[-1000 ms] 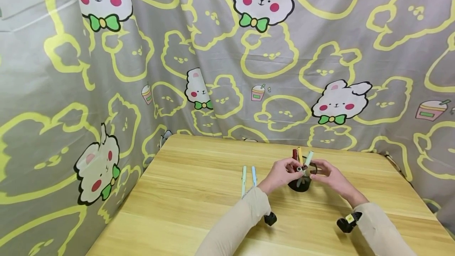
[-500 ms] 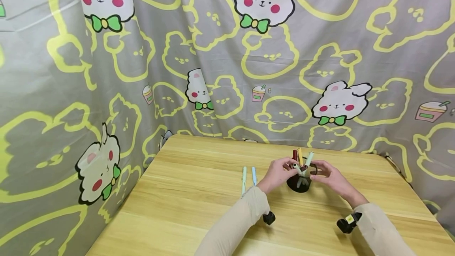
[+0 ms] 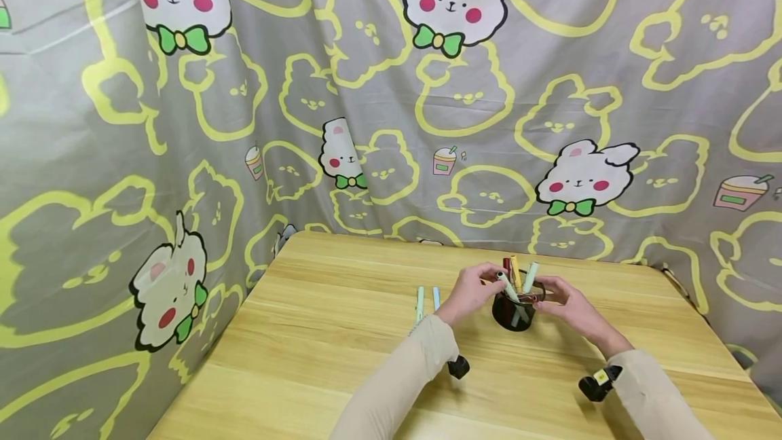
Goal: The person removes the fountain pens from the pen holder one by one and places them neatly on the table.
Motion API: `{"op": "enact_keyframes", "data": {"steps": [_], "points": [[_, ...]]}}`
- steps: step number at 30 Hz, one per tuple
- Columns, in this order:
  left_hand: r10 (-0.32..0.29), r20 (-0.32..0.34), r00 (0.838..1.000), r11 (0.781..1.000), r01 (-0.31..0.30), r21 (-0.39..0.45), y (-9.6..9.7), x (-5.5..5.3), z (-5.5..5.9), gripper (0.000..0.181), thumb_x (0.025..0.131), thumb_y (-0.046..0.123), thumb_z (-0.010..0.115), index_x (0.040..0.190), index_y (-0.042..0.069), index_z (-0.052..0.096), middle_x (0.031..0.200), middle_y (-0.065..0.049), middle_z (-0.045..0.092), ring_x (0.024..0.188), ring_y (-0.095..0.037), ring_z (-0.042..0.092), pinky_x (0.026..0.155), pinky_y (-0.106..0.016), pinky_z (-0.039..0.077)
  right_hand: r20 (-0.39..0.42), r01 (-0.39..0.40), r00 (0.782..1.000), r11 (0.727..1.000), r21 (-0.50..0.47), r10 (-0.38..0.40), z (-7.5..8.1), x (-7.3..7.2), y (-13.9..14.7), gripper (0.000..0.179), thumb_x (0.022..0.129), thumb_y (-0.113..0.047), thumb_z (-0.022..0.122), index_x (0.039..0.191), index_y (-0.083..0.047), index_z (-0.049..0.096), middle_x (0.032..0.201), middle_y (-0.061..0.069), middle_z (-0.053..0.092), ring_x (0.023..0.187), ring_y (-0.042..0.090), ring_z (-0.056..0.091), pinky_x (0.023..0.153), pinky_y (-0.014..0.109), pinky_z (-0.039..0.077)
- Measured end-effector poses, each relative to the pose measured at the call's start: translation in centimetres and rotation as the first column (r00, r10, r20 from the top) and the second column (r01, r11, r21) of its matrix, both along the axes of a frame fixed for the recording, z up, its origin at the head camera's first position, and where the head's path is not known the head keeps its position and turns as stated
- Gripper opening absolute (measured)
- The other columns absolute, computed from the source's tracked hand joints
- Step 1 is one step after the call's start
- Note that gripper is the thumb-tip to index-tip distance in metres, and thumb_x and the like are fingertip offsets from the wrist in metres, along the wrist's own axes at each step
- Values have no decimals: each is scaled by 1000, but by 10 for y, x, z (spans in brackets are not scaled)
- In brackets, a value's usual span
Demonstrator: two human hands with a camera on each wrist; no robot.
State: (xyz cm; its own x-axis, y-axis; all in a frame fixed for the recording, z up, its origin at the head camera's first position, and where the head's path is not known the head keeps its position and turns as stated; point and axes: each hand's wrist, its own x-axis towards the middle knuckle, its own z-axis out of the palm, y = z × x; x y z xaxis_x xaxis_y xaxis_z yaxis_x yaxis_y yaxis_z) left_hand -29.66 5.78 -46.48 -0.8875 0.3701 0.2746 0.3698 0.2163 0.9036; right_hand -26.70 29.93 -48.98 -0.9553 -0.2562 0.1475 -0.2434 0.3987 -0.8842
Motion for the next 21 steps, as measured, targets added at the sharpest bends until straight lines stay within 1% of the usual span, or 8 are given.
{"op": "enact_keyframes", "data": {"steps": [4, 7, 10, 14, 17, 19, 20, 21], "points": [[27, -2, 1000, 1000, -27, 14, -3, -4, 3, 22, 89, 20, 68, 111, 17, 69, 90, 14, 64, 84, 0, 57, 73, -21, 48, -9, 3, 1000, 1000, 8, -3, 1, 0, 0, 61, 89, -16, 67, 138, 5, 37, 135, 31, 42, 110, 35, 53, 81, 24, 48], [39, -9, 999, 999, -38, 29, -5, -7, 6, 24, 89, 19, 69, 112, 14, 69, 89, 14, 64, 82, -1, 58, 72, -21, 49, -13, 3, 1000, 1000, 13, -3, 1, -1, 0, 61, 89, -16, 67, 138, 5, 36, 135, 31, 41, 110, 31, 53, 82, 24, 47], [43, -1, 999, 998, -43, 45, -8, -9, 9, 24, 88, 19, 69, 111, 14, 69, 88, 14, 64, 81, -2, 58, 70, -21, 49, -9, 1, 1000, 1000, 10, -1, 1, -1, 0, 61, 89, -15, 67, 138, 5, 36, 135, 31, 41, 108, 26, 54, 82, 24, 48], [38, 13, 999, 995, -39, 89, -12, -12, 12, 20, 88, 19, 69, 108, 17, 70, 88, 11, 66, 80, -4, 58, 67, -22, 49, -3, 1, 1000, 1000, 11, -1, 1, 0, 1, 63, 89, -16, 67, 139, 4, 36, 136, 31, 41, 107, 18, 54, 82, 24, 47], [32, 2, 999, 991, -32, 128, -16, -15, 14, 19, 88, 17, 69, 107, 16, 71, 89, 7, 67, 79, -5, 59, 66, -23, 49, -2, -2, 1000, 1000, 8, 2, 1, 1, 2, 63, 89, -17, 67, 139, 4, 35, 136, 30, 41, 106, 13, 53, 83, 24, 47], [31, -1, 1000, 989, -30, 145, -19, -17, 16, 19, 88, 17, 69, 107, 16, 70, 90, 5, 67, 79, -5, 59, 67, -22, 49, -4, -5, 1000, 1000, 3, 5, 0, 1, 2, 63, 89, -16, 67, 139, 4, 35, 135, 31, 41, 105, 12, 53, 82, 24, 47], [34, 4, 999, 988, -34, 152, -22, -14, 21, 19, 88, 16, 68, 107, 14, 70, 90, 4, 67, 79, -5, 59, 68, -22, 49, -5, -5, 1000, 1000, 0, 5, -1, 0, 2, 63, 89, -16, 67, 139, 4, 36, 135, 31, 41, 105, 12, 54, 82, 24, 48], [36, 4, 999, 987, -36, 156, -24, -15, 22, 19, 88, 16, 68, 108, 14, 70, 91, 3, 67, 80, -5, 59, 69, -22, 49, -7, -5, 1000, 1000, 2, 5, -1, 1, 2, 63, 89, -16, 67, 139, 4, 35, 135, 31, 41, 107, 16, 54, 82, 25, 48]]}}
